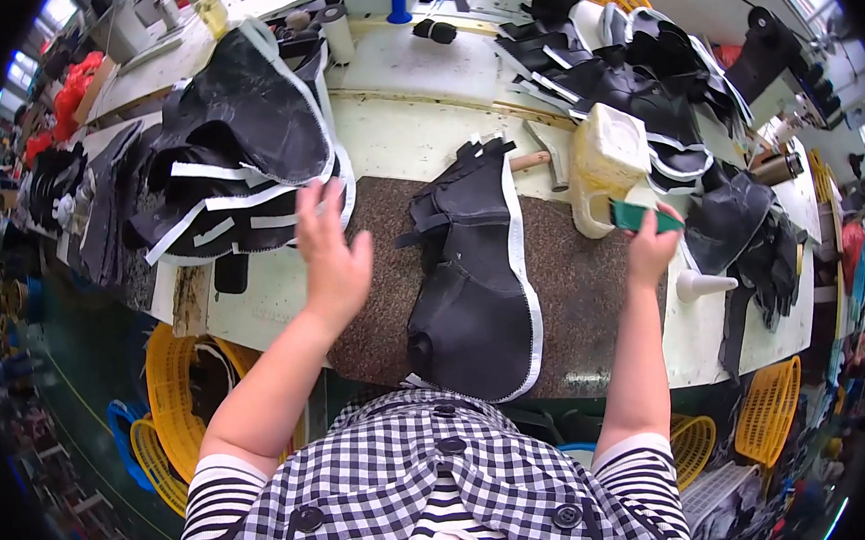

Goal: Applying glue and assembling components of a shoe upper at a factory workbench.

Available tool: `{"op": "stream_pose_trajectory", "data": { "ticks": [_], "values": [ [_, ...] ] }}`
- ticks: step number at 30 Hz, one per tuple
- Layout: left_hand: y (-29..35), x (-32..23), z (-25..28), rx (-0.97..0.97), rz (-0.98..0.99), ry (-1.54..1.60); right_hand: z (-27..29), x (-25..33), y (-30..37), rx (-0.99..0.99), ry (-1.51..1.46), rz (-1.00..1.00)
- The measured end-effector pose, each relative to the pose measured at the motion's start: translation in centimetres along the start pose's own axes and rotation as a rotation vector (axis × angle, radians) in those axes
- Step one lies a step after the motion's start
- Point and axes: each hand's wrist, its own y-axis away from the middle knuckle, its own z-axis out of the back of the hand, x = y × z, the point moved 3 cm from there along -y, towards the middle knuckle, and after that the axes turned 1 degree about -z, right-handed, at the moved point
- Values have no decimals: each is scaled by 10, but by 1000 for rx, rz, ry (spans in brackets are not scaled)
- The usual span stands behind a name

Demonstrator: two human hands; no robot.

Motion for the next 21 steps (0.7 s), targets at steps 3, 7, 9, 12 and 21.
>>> {"op": "stream_pose_trajectory", "data": {
  "ticks": [3,7,9,12,21],
  "values": [
    [12,-5,-32,170,-28,157,15,-42,-4,211,77,-292],
    [-1,-9,-82,265,-41,296,-58,5,50,372,-208,-338],
    [-8,-21,-101,303,-92,244,-99,9,63,399,-262,-290],
    [-6,-19,-128,474,-120,168,-144,5,69,435,-299,-234],
    [-8,-14,-126,410,-108,213,-118,19,41,229,-776,-592]
  ]
}}
